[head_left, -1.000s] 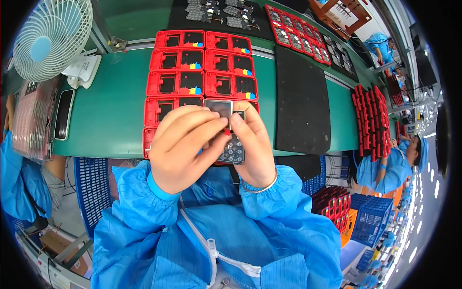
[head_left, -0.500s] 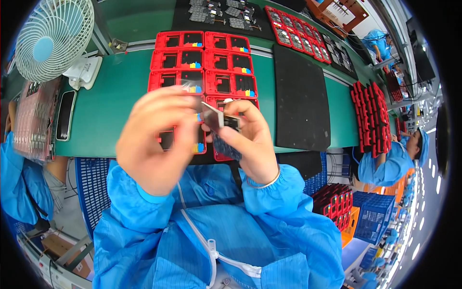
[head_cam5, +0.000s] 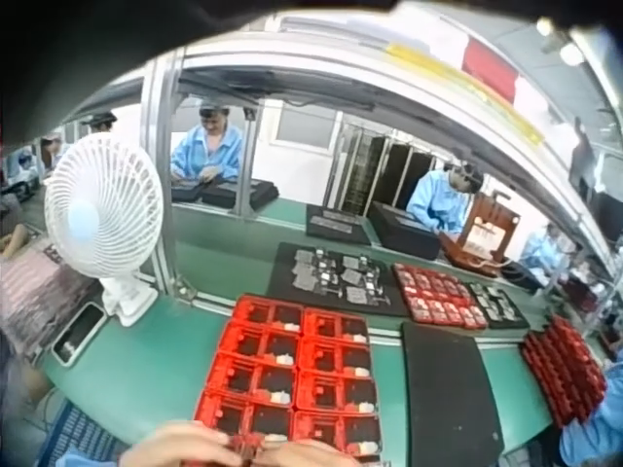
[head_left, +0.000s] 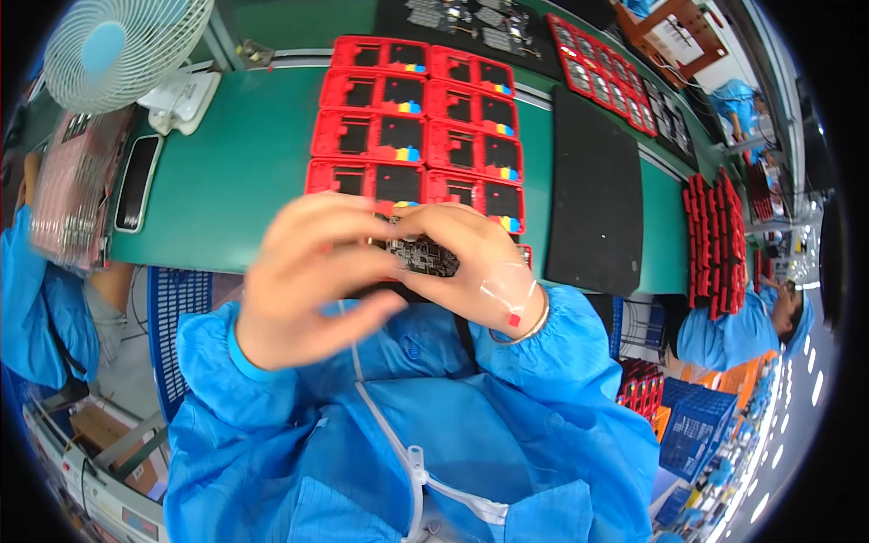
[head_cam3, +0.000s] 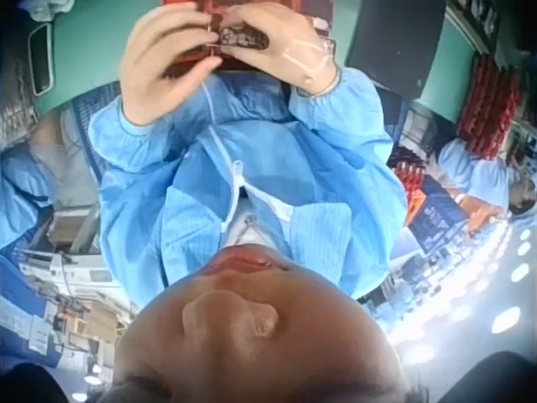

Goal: The person assembles red electronic device housings by hand, inserting keypads and screens into them.

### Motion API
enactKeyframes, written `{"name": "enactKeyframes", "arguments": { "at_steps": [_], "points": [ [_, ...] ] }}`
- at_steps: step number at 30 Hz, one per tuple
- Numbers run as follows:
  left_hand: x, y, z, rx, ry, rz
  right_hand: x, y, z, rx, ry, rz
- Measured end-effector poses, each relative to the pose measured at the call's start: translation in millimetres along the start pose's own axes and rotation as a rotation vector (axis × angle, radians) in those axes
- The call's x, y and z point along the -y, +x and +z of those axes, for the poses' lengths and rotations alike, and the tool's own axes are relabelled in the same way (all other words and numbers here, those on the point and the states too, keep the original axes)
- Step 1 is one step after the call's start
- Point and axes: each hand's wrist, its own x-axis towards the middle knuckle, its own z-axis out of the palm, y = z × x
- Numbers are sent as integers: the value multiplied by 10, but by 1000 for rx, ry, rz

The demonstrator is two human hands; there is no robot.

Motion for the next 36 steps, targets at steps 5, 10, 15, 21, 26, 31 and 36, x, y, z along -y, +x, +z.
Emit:
{"name": "enactKeyframes", "arguments": {
  "at_steps": [5, 10, 15, 21, 26, 31, 36],
  "points": [
    [328, -640, -117, -62, -26, -437, 58, 106, 261, 91, -204, -76],
    [405, -748, -17, -97, -130, -471, 139, 209, 366, 112, -325, -121],
    [473, -778, -39, -89, -124, -413, 149, 225, 429, 108, -257, -79],
    [498, -776, -45, -94, -129, -406, 210, 200, 552, 53, -280, -22],
    [500, -768, -60, -95, -127, -414, 162, 220, 447, 117, -280, -59],
    [488, -779, -115, -66, -108, -401, 204, 232, 446, 114, -376, 8],
    [497, -714, -186, 70, -41, -344, 169, 236, 249, 144, -236, 64]
  ]
}}
